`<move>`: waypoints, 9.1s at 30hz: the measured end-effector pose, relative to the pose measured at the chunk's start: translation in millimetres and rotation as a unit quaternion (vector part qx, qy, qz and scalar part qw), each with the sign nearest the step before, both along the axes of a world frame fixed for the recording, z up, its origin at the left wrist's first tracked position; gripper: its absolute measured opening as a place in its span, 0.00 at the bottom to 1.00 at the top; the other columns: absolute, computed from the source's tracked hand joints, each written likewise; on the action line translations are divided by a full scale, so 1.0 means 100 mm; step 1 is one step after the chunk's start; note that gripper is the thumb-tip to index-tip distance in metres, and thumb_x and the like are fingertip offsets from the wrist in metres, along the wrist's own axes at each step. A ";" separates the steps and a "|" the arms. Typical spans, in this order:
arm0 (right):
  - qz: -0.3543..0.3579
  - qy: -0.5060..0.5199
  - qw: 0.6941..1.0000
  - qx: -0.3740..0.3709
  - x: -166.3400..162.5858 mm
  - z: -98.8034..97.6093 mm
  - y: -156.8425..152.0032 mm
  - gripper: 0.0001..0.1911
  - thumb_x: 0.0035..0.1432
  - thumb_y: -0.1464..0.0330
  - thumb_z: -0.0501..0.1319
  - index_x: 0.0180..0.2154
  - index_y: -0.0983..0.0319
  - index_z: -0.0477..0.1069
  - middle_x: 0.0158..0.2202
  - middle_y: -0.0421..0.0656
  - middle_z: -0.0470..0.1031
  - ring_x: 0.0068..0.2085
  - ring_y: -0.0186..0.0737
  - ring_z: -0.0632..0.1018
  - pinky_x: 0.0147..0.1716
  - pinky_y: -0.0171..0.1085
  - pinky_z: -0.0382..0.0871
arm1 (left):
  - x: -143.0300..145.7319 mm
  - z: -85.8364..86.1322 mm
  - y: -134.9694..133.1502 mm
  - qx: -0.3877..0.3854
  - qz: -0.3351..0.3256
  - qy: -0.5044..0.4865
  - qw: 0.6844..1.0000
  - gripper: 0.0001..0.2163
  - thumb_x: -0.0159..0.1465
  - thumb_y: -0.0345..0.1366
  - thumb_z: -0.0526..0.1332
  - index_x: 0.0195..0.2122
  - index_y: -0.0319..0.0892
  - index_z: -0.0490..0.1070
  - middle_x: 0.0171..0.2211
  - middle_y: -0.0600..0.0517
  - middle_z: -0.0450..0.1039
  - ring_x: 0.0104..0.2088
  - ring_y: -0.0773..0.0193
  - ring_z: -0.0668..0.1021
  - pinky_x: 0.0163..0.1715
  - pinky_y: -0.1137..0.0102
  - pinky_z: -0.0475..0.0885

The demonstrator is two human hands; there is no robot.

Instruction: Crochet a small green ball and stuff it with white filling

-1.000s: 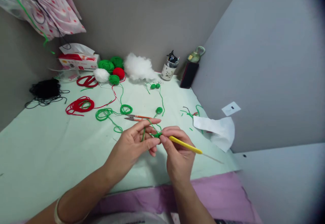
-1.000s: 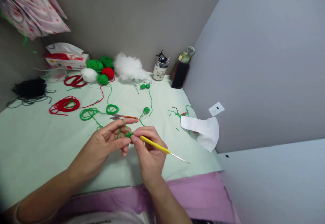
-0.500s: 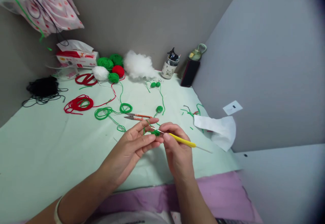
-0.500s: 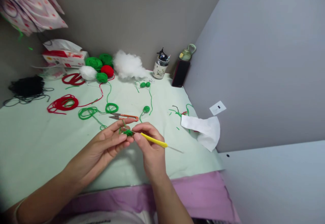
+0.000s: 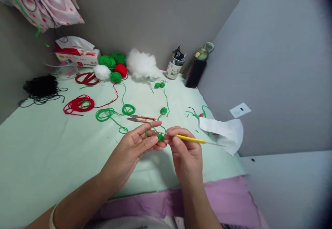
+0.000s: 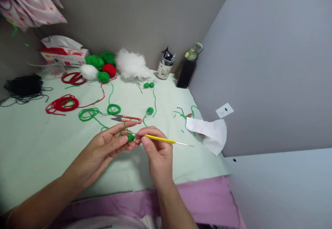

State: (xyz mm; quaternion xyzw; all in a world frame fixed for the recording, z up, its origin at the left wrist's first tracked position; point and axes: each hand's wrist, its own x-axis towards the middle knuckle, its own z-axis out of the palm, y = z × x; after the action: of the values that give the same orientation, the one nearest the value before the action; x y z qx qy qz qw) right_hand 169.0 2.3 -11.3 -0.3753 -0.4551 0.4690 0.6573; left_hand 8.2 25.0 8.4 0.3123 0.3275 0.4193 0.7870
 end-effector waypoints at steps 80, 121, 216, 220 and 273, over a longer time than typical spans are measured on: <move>-0.047 -0.172 0.973 0.144 -0.08 0.00 0.12 0.14 0.70 0.73 0.61 0.46 0.51 0.83 0.38 0.44 0.83 0.40 0.40 0.83 0.38 0.36 0.79 | -0.06 -0.05 0.08 0.050 0.063 0.103 0.991 0.21 0.60 0.46 0.75 0.54 0.51 0.82 0.35 0.54 0.71 0.25 0.71 0.64 0.26 0.74 0.61; -0.013 0.029 0.999 0.008 -0.21 0.01 0.03 0.07 0.67 0.62 0.68 0.37 0.55 0.85 0.37 0.42 0.82 0.31 0.31 0.78 0.33 0.32 0.74 | -0.09 -0.03 -0.03 0.024 0.072 0.075 0.994 0.23 0.57 0.37 0.78 0.55 0.54 0.82 0.29 0.59 0.65 0.27 0.74 0.65 0.33 0.78 0.65; -0.038 -0.037 0.998 0.045 -0.20 -0.06 0.00 0.09 0.69 0.69 0.65 0.41 0.52 0.85 0.39 0.43 0.83 0.41 0.39 0.80 0.34 0.35 0.75 | -0.04 -0.06 -0.06 0.003 0.031 0.003 1.000 0.31 0.60 0.34 0.76 0.65 0.46 0.73 0.36 0.53 0.81 0.42 0.64 0.78 0.51 0.67 0.70; -0.053 -0.057 0.995 0.055 -0.19 -0.06 -0.01 0.09 0.69 0.69 0.65 0.42 0.51 0.85 0.39 0.42 0.82 0.42 0.39 0.80 0.35 0.36 0.75 | -0.04 -0.06 -0.06 0.005 0.035 -0.001 0.999 0.30 0.61 0.34 0.75 0.65 0.46 0.72 0.36 0.54 0.80 0.41 0.64 0.79 0.52 0.66 0.71; -0.027 -0.015 1.000 -0.005 -0.18 0.00 -0.01 0.06 0.67 0.63 0.67 0.38 0.55 0.84 0.38 0.42 0.85 0.33 0.36 0.79 0.33 0.37 0.75 | -0.10 -0.02 -0.06 0.034 0.027 0.052 0.998 0.28 0.59 0.31 0.75 0.62 0.49 0.75 0.37 0.55 0.76 0.38 0.65 0.78 0.45 0.68 0.74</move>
State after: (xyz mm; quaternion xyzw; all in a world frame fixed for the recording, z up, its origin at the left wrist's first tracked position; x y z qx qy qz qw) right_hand 151.4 1.5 -11.7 -0.3978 -0.4527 0.4474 0.6608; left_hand -2.1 18.6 6.1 0.3516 0.3616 0.4343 0.7463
